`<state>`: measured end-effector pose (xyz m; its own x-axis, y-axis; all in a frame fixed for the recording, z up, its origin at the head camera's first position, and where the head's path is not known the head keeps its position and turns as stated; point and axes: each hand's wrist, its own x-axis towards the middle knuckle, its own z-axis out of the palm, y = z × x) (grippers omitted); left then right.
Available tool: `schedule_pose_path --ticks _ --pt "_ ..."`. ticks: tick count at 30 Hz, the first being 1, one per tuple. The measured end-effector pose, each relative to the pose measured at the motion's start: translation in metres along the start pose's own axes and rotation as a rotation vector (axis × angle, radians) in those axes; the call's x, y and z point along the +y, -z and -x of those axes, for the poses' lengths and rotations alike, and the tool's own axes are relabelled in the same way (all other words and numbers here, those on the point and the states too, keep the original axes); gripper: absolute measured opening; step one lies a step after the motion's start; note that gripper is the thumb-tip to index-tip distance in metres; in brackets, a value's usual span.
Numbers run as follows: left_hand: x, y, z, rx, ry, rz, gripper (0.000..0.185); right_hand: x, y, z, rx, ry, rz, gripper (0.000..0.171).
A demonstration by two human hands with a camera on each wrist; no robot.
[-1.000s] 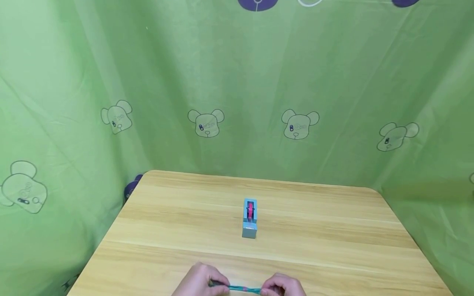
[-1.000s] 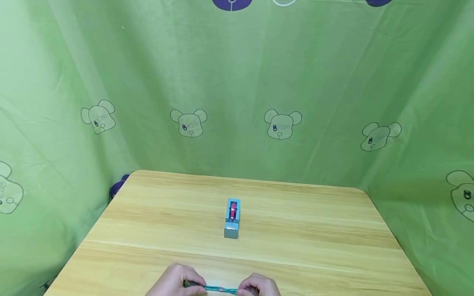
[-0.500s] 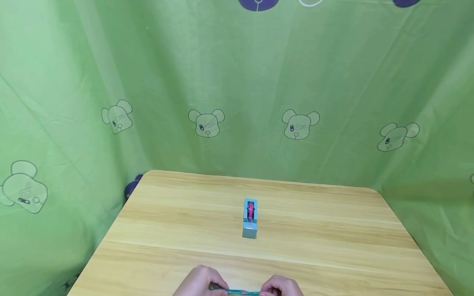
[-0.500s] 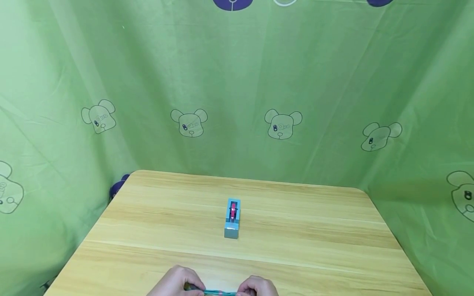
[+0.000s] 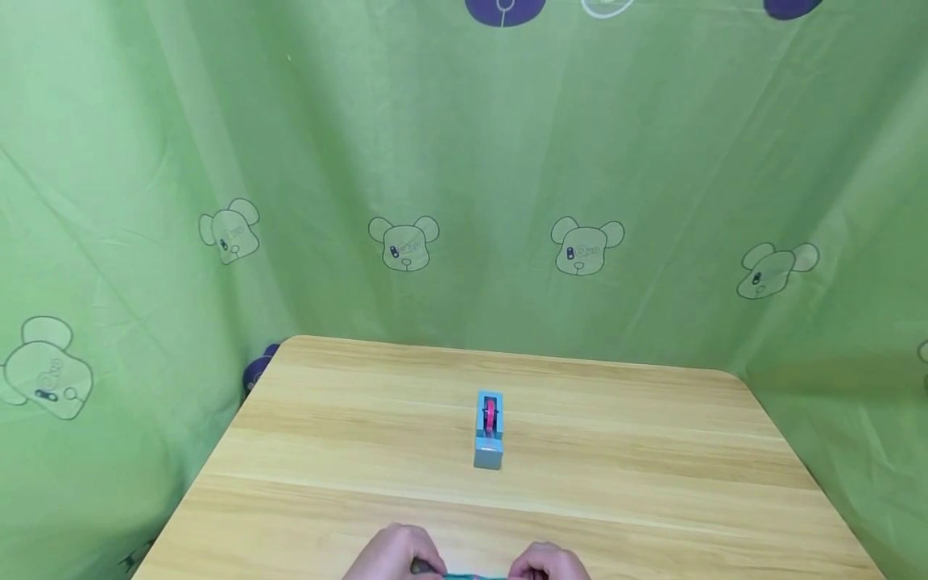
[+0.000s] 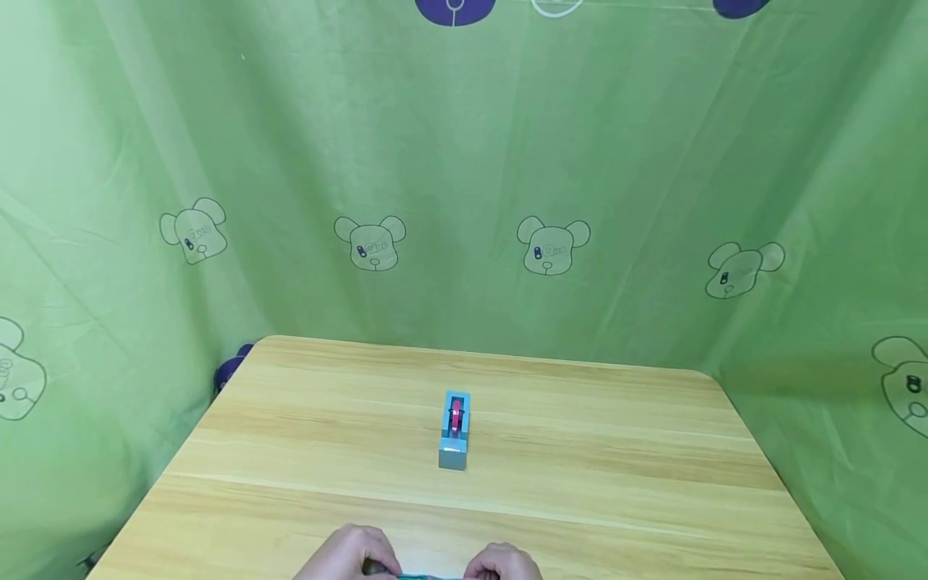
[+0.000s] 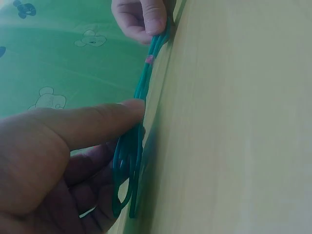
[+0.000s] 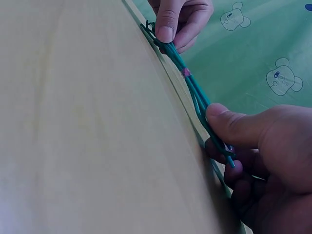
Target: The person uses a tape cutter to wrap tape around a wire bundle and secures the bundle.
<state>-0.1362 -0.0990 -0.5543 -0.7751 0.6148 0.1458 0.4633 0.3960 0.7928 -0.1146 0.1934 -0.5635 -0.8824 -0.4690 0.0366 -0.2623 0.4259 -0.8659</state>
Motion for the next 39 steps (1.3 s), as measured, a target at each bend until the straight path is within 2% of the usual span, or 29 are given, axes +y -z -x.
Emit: schedule_pose_path --ticks 4,8,11,18,21,26,31,39 --pt "-0.002 0.000 0.000 0.002 -0.049 -0.093 0.006 0.004 -0.001 -0.001 0.000 0.011 0.022 0.006" --pt "-0.002 -0.002 0.000 0.023 -0.054 -0.120 0.005 0.008 -0.003 -0.001 0.017 0.067 0.069 0.005" --pt "-0.003 -0.003 0.000 0.032 -0.039 -0.106 0.004 0.009 -0.003 -0.001 0.015 0.098 0.100 0.005" --pt "-0.005 -0.005 0.000 0.005 0.029 -0.041 0.005 0.006 -0.003 -0.003 -0.004 0.081 0.136 0.007" --pt "-0.005 -0.005 0.000 -0.003 0.035 -0.014 0.004 0.004 -0.003 -0.003 -0.009 0.080 0.140 0.007" --pt "-0.005 -0.007 0.000 0.022 -0.030 -0.059 0.005 0.002 -0.002 -0.003 -0.041 0.041 0.096 0.009" --pt "-0.006 -0.010 0.003 0.062 -0.073 -0.062 0.003 0.000 -0.003 -0.002 -0.038 0.031 0.081 0.011" --pt "-0.006 -0.010 0.003 0.057 -0.123 -0.055 0.006 0.002 -0.007 -0.001 -0.003 0.064 0.078 0.012"
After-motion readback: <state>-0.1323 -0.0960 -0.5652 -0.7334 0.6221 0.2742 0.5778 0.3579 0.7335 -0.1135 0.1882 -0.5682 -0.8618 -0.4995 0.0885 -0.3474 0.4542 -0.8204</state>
